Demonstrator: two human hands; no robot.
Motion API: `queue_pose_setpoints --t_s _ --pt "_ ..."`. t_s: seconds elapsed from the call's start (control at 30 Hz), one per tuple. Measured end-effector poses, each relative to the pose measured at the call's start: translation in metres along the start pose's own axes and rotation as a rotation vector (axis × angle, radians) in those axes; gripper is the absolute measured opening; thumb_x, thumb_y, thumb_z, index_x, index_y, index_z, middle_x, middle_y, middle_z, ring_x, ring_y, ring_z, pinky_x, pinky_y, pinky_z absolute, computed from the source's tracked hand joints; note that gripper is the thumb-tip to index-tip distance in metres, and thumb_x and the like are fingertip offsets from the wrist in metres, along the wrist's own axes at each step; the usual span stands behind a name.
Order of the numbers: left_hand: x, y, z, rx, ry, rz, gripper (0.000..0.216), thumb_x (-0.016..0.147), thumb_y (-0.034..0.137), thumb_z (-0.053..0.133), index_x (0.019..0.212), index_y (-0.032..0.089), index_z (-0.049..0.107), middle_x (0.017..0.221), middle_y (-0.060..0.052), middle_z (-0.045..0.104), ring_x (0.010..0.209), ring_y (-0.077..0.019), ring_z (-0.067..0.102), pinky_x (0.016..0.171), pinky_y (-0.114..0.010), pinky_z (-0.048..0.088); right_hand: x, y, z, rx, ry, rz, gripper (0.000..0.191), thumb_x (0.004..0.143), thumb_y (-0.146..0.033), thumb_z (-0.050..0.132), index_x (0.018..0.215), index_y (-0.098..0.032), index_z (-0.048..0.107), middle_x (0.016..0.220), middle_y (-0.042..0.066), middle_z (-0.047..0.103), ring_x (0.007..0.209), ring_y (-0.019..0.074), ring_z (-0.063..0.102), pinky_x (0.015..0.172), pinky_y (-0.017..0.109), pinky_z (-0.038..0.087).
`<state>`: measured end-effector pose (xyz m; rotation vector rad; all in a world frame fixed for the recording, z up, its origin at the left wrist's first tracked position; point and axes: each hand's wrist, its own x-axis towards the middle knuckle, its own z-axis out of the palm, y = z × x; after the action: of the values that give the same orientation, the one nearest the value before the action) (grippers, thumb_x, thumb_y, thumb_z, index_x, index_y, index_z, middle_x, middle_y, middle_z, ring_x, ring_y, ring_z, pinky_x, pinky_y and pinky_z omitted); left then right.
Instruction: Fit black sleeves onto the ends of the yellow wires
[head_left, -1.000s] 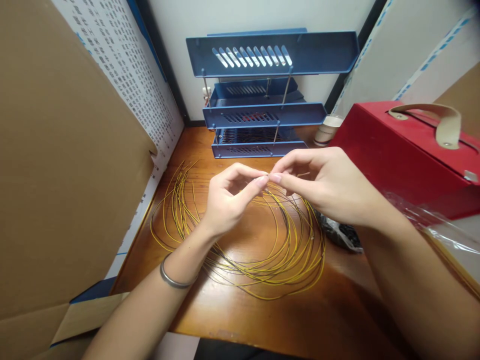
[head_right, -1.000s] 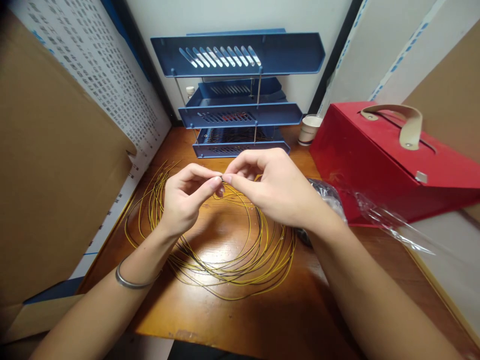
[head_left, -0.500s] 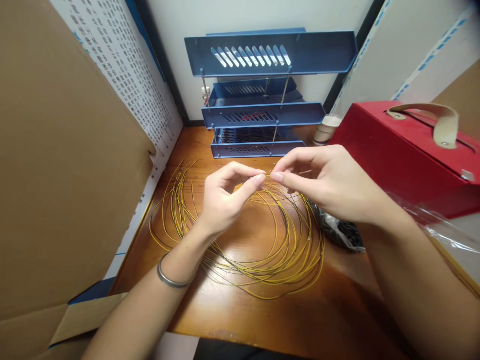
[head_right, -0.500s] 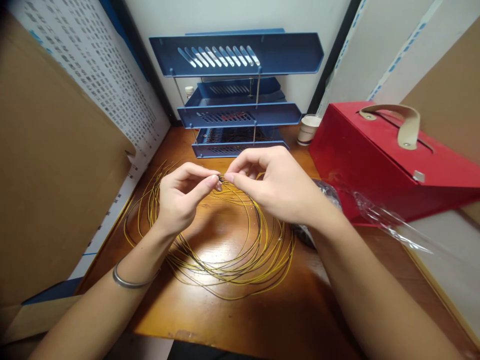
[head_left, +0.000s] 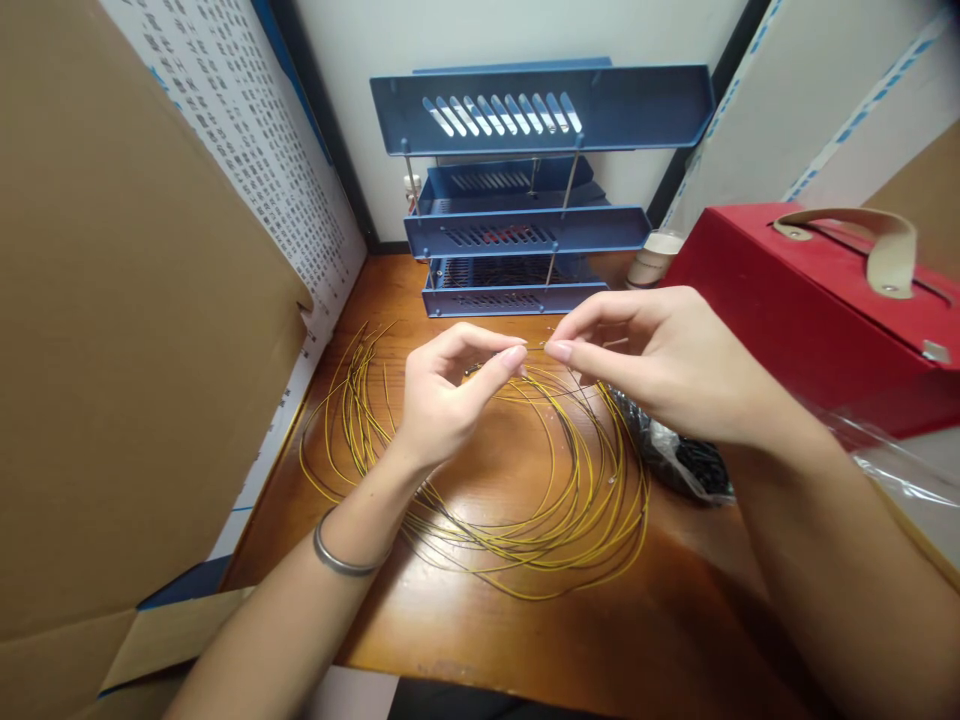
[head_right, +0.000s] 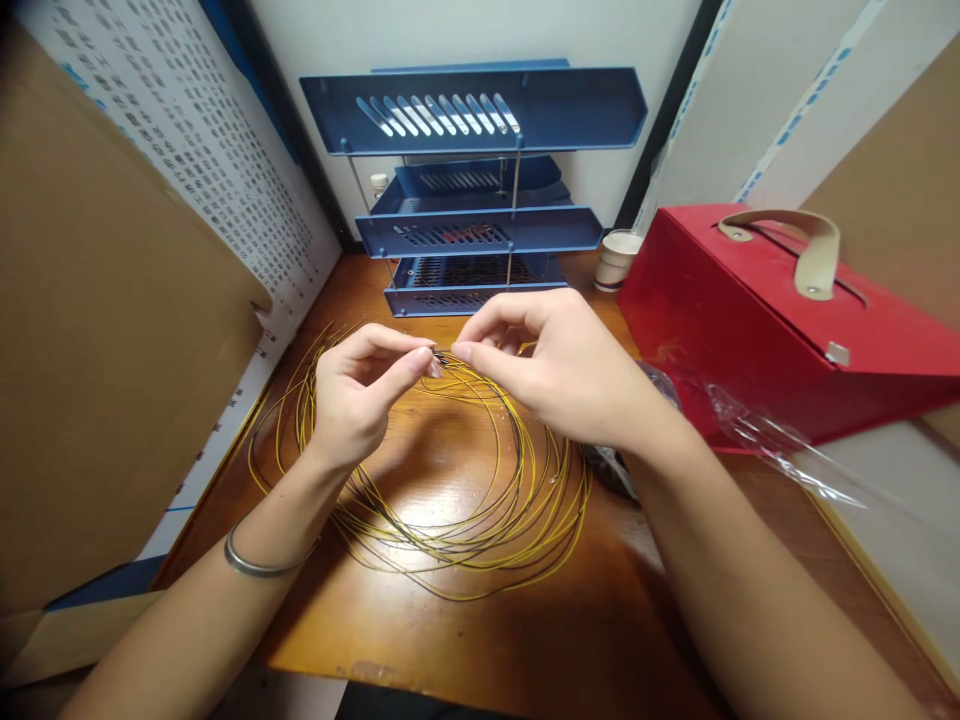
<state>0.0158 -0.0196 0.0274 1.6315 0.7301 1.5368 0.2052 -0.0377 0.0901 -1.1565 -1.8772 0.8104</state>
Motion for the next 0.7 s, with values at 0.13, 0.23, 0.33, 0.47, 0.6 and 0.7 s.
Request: queue_pose_setpoints --t_s 0.13,0.23,0.33,0.47,0.6,0.7 --pt "-0.002 0.000 0.003 -0.033 -0.030 0.001 0.008 0.083 0.024 0.077 0.084 0.017 0.074 0.079 -0.003 0.076 0.072 -0.0122 0.072 0.070 -0.023 0.057 -0.001 0.000 0.005 0.000 -0.014 -0.004 0.019 0.084 -0.039 0.073 0.080 -0.020 0.074 0.071 0.002 0.070 0.064 0.0167 0.059 0.057 0.030 0.046" --pt "-0.002 0.000 0.004 -0.055 -0.036 0.000 0.007 0.083 0.024 0.076 0.085 0.017 0.074 0.078 -0.003 0.076 0.072 -0.0120 0.072 0.070 -0.023 0.057 -0.001 0.001 0.009 0.006 -0.006 0.002 0.019 0.084 -0.040 0.072 0.081 -0.021 0.075 0.071 0.001 0.069 0.063 0.0169 0.059 0.059 0.031 0.047" --pt "-0.001 -0.002 0.002 -0.022 -0.028 -0.019 0.010 0.082 0.027 0.077 0.085 0.017 0.074 0.080 -0.004 0.076 0.073 -0.0130 0.072 0.072 -0.024 0.058 0.000 0.002 0.009 0.009 -0.017 0.009 0.017 0.084 -0.038 0.073 0.082 -0.021 0.075 0.072 0.002 0.070 0.064 0.0171 0.059 0.060 0.031 0.047" --pt "0.001 -0.005 -0.001 0.004 -0.033 -0.040 0.026 0.074 0.028 0.084 0.097 0.020 0.074 0.096 -0.005 0.077 0.083 -0.0152 0.073 0.081 -0.026 0.060 0.001 0.003 0.002 0.011 0.017 0.015 0.019 0.083 -0.039 0.074 0.079 -0.020 0.075 0.070 0.002 0.068 0.064 0.0174 0.058 0.060 0.031 0.046" --pt "0.002 -0.006 -0.001 0.003 0.007 -0.043 0.023 0.077 0.028 0.082 0.096 0.020 0.074 0.095 -0.005 0.077 0.083 -0.0148 0.073 0.081 -0.026 0.060 0.003 0.004 -0.004 0.016 0.079 0.011 0.024 0.080 -0.043 0.076 0.078 -0.019 0.074 0.066 0.001 0.065 0.061 0.0163 0.057 0.060 0.031 0.046" --pt "0.002 -0.007 0.000 -0.037 0.032 -0.036 0.017 0.080 0.029 0.079 0.093 0.019 0.074 0.089 -0.004 0.077 0.080 -0.0146 0.074 0.078 -0.025 0.061 0.003 0.005 -0.004 0.022 0.074 0.003 0.024 0.080 -0.042 0.076 0.078 -0.018 0.074 0.066 0.001 0.065 0.060 0.0150 0.055 0.059 0.030 0.046"
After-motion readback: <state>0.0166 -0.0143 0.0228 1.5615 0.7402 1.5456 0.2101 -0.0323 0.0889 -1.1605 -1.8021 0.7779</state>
